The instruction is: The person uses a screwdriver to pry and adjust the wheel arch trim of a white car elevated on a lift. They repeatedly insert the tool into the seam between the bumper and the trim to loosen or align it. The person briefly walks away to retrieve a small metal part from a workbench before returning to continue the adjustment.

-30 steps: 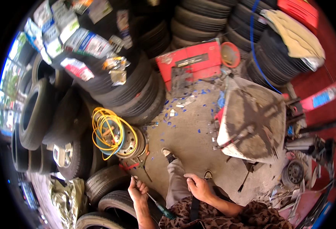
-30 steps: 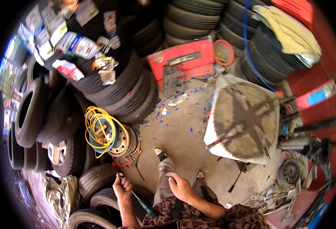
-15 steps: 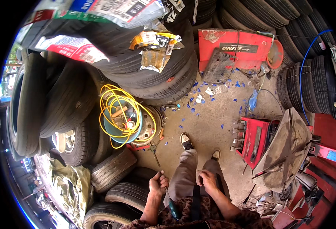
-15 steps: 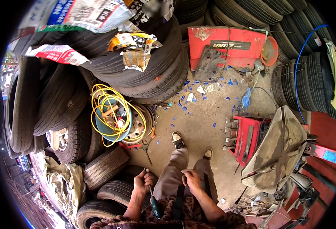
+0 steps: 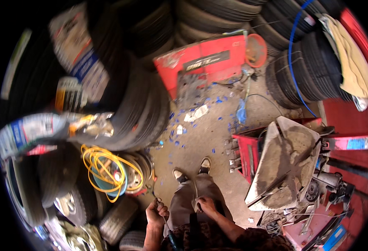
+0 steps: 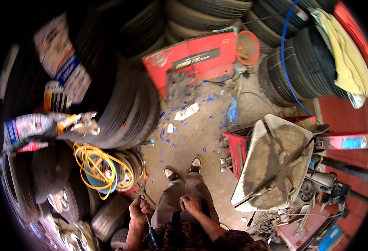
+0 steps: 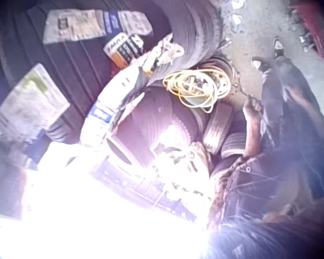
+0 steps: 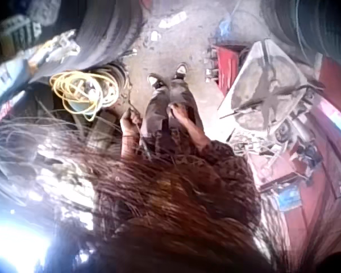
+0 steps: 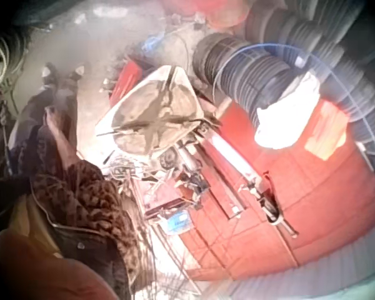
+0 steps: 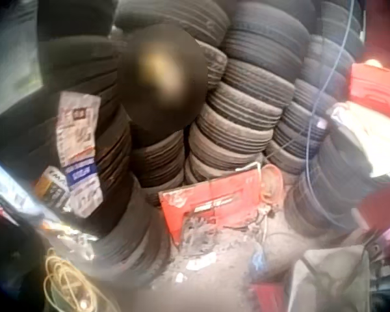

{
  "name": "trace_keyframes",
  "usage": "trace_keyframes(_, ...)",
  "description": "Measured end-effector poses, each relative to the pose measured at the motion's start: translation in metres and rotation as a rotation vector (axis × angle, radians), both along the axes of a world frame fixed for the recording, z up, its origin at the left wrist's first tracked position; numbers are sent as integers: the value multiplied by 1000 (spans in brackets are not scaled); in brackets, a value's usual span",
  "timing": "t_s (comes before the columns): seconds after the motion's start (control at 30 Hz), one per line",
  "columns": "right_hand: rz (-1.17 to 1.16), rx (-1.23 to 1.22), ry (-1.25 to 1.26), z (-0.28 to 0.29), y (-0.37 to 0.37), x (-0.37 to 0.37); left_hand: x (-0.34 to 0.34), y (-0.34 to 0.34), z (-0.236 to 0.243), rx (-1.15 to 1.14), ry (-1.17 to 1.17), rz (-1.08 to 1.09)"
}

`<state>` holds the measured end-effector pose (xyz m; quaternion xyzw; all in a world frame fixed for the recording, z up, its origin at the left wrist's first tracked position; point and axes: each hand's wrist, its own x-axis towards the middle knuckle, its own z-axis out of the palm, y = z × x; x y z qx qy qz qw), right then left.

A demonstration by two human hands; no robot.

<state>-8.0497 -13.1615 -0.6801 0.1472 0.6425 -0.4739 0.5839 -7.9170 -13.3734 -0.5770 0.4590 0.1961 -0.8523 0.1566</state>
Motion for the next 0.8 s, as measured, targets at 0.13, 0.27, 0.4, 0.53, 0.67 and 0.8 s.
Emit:
trace_keyframes(0.13, -165, -45, 63, -2, 0, -61, -108, -13, 16, -25, 161, -229)
trace_keyframes(0.27, -394, -55, 93, 8, -4, -125, -217, -26, 23, -63, 132, -547)
trace_keyframes(0.4, -471, 48, 157, -11, -7, -161, -332, -68, 24, -175, 47, -791)
trace_keyframes(0.53, -332, 366, 574, -57, -16, -180, -433, -112, -26, -689, -189, -1299)
trace_keyframes(0.67, -317, 486, 603, -36, -67, -257, -449, -161, -180, -1485, -609, -1852)
trace_keyframes(0.8, -248, 613, 614, -62, -111, -313, -480, -155, -216, -1557, -641, -2343)
